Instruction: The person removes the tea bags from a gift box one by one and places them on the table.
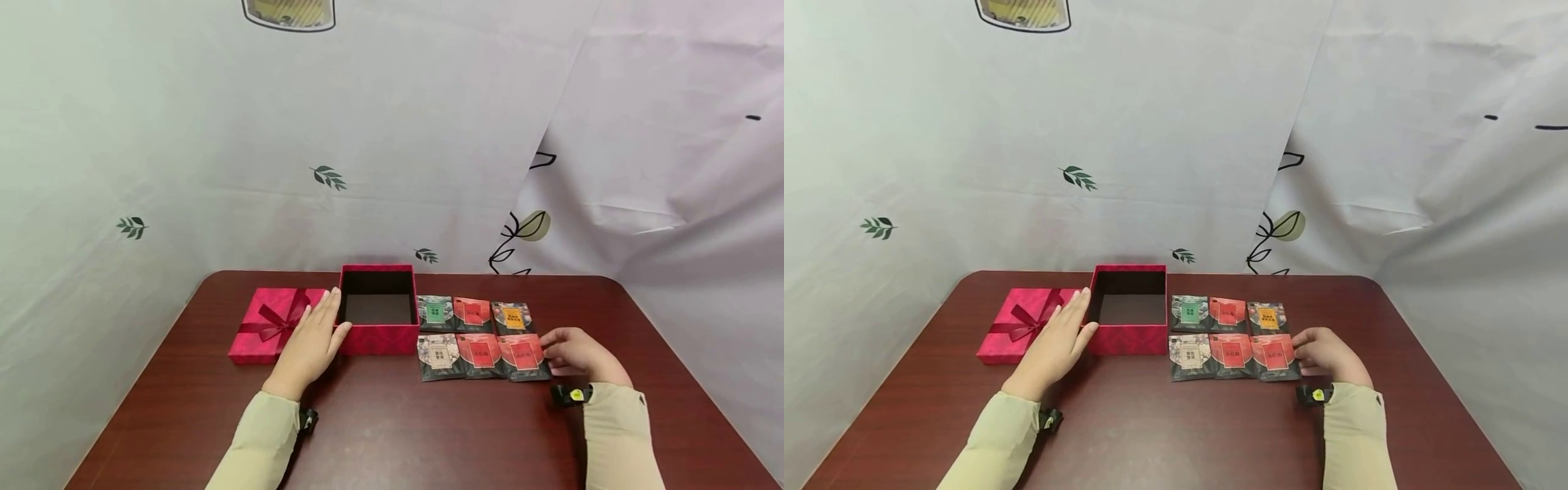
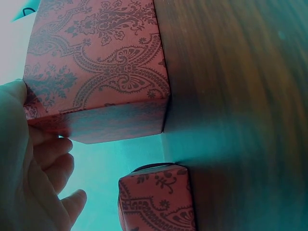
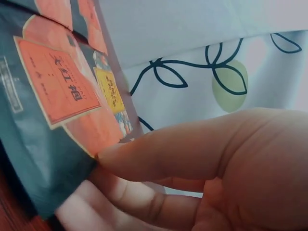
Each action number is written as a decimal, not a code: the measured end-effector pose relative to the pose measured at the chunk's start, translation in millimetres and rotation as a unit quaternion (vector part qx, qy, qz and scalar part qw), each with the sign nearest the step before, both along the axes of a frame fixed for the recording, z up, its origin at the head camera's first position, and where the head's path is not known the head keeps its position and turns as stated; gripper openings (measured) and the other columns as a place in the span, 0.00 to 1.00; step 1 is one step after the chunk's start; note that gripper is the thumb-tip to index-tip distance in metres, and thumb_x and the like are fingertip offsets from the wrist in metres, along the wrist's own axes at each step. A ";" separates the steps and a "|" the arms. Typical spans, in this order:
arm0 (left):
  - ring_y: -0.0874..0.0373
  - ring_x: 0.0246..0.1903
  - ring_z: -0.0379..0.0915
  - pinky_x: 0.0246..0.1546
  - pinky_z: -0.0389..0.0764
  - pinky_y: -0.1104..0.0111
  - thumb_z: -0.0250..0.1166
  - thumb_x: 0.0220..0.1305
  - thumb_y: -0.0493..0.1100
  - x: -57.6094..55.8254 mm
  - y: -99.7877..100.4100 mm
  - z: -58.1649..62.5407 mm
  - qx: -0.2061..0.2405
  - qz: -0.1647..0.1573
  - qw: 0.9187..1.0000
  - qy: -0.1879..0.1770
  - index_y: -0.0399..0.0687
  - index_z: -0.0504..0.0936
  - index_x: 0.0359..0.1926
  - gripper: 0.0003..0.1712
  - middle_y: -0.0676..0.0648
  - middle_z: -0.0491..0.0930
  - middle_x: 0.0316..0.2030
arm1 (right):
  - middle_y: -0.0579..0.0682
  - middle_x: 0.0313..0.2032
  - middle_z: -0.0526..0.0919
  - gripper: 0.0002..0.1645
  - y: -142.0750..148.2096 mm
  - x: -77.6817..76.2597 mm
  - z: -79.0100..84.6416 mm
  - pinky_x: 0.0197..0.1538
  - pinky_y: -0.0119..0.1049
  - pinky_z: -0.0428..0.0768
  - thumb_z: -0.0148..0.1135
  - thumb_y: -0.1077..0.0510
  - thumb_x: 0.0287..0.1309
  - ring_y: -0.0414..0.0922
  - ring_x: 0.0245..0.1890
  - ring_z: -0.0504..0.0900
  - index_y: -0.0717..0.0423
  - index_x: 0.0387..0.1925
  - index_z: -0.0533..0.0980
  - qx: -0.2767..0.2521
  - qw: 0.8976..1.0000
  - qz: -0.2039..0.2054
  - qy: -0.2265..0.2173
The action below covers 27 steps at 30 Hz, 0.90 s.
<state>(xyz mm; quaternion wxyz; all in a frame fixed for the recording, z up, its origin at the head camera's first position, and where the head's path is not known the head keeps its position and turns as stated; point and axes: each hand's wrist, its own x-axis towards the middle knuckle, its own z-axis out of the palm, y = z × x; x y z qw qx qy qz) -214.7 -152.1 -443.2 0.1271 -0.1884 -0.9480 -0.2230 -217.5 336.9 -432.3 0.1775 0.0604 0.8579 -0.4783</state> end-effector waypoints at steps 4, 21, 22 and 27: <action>0.41 0.77 0.49 0.74 0.52 0.42 0.56 0.76 0.54 0.0 0.7 -0.1 0.003 0.000 1.000 0.003 0.36 0.55 0.78 0.40 0.38 0.56 0.77 | 0.56 0.35 0.79 0.14 -2.1 -0.2 1.3 0.35 0.42 0.87 0.57 0.68 0.66 0.46 0.29 0.80 0.76 0.48 0.73 0.023 1.000 -0.011 0.003; 0.42 0.77 0.47 0.74 0.49 0.42 0.56 0.76 0.56 -1.7 -7.8 -2.6 0.014 -0.008 1.000 -0.021 0.40 0.55 0.79 0.41 0.40 0.55 0.78 | 0.55 0.30 0.81 0.16 -25.3 -13.1 -12.9 0.30 0.36 0.83 0.54 0.59 0.71 0.44 0.26 0.79 0.72 0.46 0.74 0.071 0.990 -0.062 0.102; 0.42 0.77 0.47 0.75 0.49 0.42 0.56 0.75 0.56 -1.8 -9.3 -2.6 0.016 -0.009 1.000 -0.022 0.41 0.55 0.79 0.42 0.41 0.55 0.78 | 0.56 0.30 0.82 0.16 -27.9 -14.3 -13.8 0.29 0.35 0.83 0.54 0.59 0.71 0.43 0.25 0.79 0.72 0.47 0.74 0.074 0.988 -0.065 0.116; 0.45 0.77 0.50 0.75 0.49 0.42 0.57 0.75 0.54 -1.7 -19.1 -2.8 0.022 -0.012 1.000 -0.005 0.45 0.61 0.78 0.37 0.43 0.58 0.77 | 0.63 0.37 0.82 0.15 -39.1 -18.2 -17.5 0.30 0.33 0.82 0.55 0.62 0.72 0.48 0.27 0.82 0.69 0.53 0.76 0.071 0.970 -0.077 0.220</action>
